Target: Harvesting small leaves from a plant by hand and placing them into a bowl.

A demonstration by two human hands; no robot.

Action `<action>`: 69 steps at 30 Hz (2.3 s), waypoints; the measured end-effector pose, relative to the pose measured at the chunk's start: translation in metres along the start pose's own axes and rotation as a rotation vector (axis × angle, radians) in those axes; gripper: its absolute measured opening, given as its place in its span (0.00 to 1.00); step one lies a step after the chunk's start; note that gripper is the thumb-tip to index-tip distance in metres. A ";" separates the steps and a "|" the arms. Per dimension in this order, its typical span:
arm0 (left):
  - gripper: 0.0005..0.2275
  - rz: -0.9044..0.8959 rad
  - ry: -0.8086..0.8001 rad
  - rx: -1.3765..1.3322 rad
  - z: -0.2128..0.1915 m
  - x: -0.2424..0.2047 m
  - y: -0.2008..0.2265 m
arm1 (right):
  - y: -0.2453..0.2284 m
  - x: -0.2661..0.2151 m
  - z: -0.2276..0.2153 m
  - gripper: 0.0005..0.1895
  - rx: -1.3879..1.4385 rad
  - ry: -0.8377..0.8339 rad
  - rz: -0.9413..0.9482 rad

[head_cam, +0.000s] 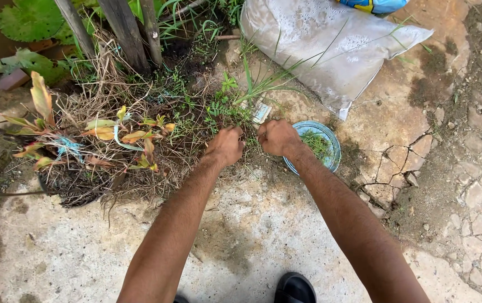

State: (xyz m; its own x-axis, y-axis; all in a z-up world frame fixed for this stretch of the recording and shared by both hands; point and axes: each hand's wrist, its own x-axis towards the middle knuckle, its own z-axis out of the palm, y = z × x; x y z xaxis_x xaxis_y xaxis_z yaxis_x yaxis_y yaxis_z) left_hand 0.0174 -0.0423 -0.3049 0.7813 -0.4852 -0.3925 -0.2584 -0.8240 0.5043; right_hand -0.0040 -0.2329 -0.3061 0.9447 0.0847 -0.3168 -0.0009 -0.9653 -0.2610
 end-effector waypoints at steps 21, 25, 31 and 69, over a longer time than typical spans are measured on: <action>0.33 -0.165 -0.139 -0.253 0.031 0.076 -0.024 | 0.013 0.091 0.066 0.07 0.652 0.061 0.380; 0.38 -0.185 -0.179 -0.248 0.041 0.093 -0.030 | 0.027 0.103 0.088 0.07 0.688 0.137 0.332; 0.46 -0.221 -0.193 -0.282 0.044 0.106 -0.032 | 0.042 0.100 0.097 0.04 0.684 0.171 0.228; 0.33 -0.224 -0.125 -0.411 0.032 0.100 -0.037 | 0.030 0.113 0.118 0.05 0.795 0.168 0.250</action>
State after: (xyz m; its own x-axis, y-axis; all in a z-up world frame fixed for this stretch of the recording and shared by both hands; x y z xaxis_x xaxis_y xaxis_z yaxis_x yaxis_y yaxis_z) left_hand 0.0869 -0.0699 -0.3872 0.7113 -0.3613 -0.6029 0.1742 -0.7404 0.6492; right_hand 0.0639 -0.2229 -0.4571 0.9221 -0.2062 -0.3275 -0.3870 -0.4847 -0.7844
